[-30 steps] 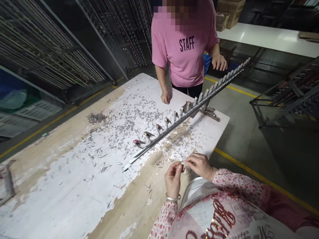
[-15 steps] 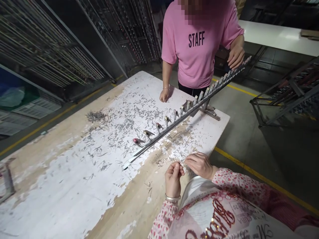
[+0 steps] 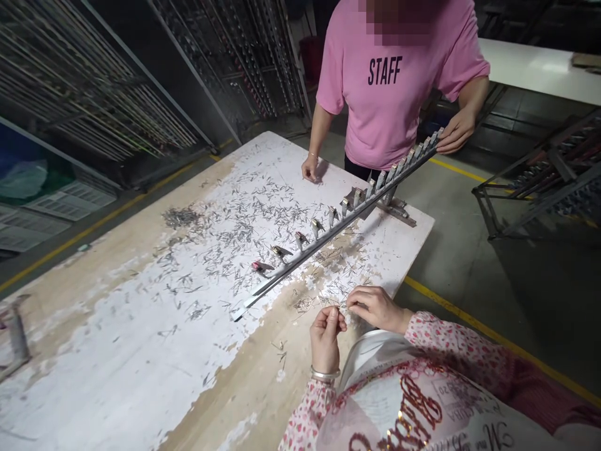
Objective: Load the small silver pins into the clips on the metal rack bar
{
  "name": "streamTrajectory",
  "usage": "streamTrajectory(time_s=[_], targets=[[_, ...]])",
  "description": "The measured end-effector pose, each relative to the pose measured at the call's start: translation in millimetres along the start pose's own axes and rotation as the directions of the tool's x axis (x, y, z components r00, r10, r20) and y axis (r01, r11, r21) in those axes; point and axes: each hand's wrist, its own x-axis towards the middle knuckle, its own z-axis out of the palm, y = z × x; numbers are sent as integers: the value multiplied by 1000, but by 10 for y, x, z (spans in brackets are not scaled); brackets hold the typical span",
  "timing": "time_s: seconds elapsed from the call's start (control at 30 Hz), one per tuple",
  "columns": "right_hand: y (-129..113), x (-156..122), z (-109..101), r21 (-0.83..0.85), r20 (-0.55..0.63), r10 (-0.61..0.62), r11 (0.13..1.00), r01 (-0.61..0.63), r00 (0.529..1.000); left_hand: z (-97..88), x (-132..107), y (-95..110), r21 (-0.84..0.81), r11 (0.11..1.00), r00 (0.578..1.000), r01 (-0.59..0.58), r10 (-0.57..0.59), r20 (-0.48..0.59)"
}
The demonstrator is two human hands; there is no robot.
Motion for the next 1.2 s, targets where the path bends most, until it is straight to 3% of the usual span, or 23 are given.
streamTrajectory(time_s=[0.2, 0.4, 0.57, 0.73, 0.9, 1.0, 1.2], targets=[[-23, 34, -22, 216, 14, 22, 976, -25, 1000, -6, -13, -11, 32, 999, 999, -31, 32, -11], [41, 36, -16, 464, 48, 174, 868, -176, 984, 14, -21, 16, 30, 999, 999, -32, 33, -25], [150, -17, 57, 654, 137, 305, 687, -318, 942, 17, -6, 1, -5, 1000, 999, 6, -6, -45], [178, -39, 82, 768, 266, 449, 436, -469, 853, 6, 16, -25, -14, 1000, 999, 10, -10, -36], [177, -36, 96, 808, 380, 493, 234, -540, 782, -20, 27, 22, 138, 988, 997, -69, 72, -17], [181, -37, 93, 816, 382, 501, 212, -538, 776, -73, 45, 56, 242, 964, 993, -113, 121, -16], [146, -34, 59, 778, 296, 541, 341, -527, 787, -159, 76, 87, 311, 937, 985, -158, 173, -20]])
